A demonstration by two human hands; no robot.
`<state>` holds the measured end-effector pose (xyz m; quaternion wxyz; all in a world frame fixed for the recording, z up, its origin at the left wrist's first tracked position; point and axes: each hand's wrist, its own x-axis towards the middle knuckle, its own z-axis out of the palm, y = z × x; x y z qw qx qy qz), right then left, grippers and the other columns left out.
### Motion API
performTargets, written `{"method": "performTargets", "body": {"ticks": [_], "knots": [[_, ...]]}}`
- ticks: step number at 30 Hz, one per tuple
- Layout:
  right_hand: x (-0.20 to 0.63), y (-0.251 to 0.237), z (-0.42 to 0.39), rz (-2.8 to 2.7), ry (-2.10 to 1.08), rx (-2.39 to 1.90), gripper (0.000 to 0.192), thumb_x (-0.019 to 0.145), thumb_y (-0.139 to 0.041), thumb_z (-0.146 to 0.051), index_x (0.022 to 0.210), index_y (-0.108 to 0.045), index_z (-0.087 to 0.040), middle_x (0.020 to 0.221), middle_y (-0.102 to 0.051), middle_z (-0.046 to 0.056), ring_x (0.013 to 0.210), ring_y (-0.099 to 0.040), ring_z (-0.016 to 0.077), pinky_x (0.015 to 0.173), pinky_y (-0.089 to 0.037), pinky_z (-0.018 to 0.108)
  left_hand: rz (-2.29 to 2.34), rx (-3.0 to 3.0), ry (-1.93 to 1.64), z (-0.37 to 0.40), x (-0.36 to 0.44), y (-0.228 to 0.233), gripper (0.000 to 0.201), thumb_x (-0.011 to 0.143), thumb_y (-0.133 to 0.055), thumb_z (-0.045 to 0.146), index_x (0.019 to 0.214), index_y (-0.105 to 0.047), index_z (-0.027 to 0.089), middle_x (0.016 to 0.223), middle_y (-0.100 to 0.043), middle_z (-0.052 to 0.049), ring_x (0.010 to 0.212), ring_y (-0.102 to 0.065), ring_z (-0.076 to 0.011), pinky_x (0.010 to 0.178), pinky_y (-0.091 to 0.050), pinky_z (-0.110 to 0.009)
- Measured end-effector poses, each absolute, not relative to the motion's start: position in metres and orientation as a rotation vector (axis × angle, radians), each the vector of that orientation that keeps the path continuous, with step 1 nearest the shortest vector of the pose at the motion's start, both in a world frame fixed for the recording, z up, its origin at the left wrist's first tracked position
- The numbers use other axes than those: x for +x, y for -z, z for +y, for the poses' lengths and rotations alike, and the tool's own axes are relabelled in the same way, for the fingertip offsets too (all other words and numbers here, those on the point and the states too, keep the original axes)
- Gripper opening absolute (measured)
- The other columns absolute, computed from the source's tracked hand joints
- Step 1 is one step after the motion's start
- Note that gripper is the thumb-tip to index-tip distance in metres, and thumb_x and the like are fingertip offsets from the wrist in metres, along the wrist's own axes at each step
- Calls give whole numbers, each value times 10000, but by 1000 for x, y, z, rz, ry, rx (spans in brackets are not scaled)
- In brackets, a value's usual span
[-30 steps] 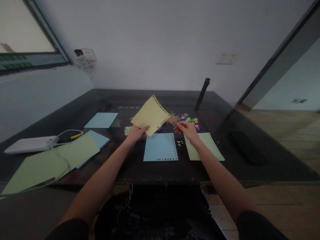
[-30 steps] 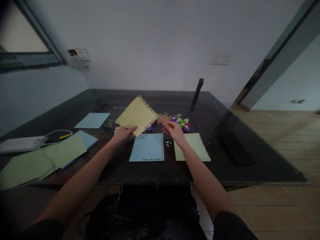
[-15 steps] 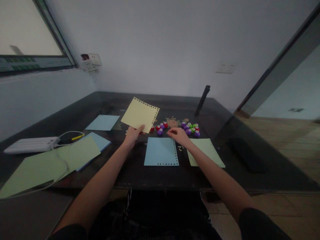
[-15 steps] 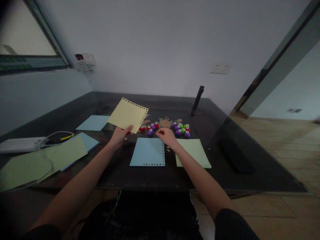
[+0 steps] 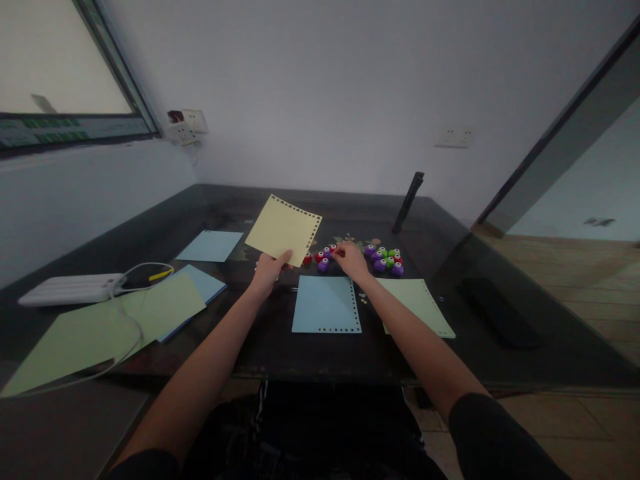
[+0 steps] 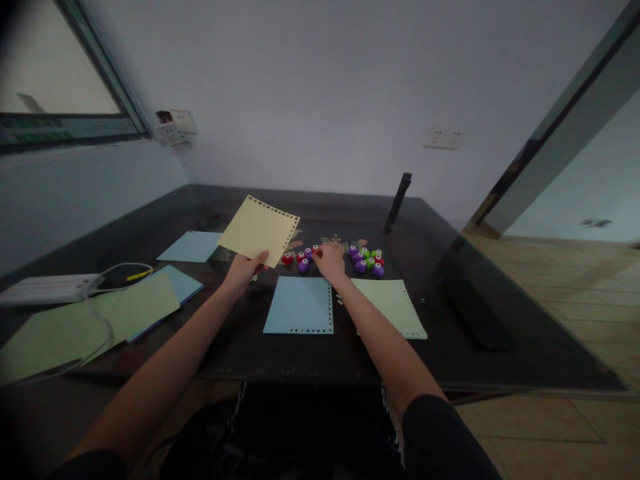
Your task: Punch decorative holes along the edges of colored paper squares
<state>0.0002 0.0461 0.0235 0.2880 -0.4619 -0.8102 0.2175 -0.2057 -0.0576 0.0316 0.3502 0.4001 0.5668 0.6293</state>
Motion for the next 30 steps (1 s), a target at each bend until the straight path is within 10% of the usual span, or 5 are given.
{"method": "performTargets", "body": {"ticks": [10,30], "knots": [[-9,-26,23,-2270,-501,-1328,402,739,-620,-572,808,-658,-177,802,-649,104,770,-594,228,685,-428,352,1537,1059,-1579,-63,-200,-37,305,661,-690,349,823,-654,92,669,-679,-53,469,-537,-101,429,-355,-203],[-7,-20,29,-2279,-587,-1262,297,678,-746,-356,884,-673,-155,834,-641,61,779,-576,187,712,-408,313,1566,1110,-1524,-60,-199,-31,304,653,-675,360,792,-653,91,626,-663,-42,463,-533,-106,435,-345,-213]]}}
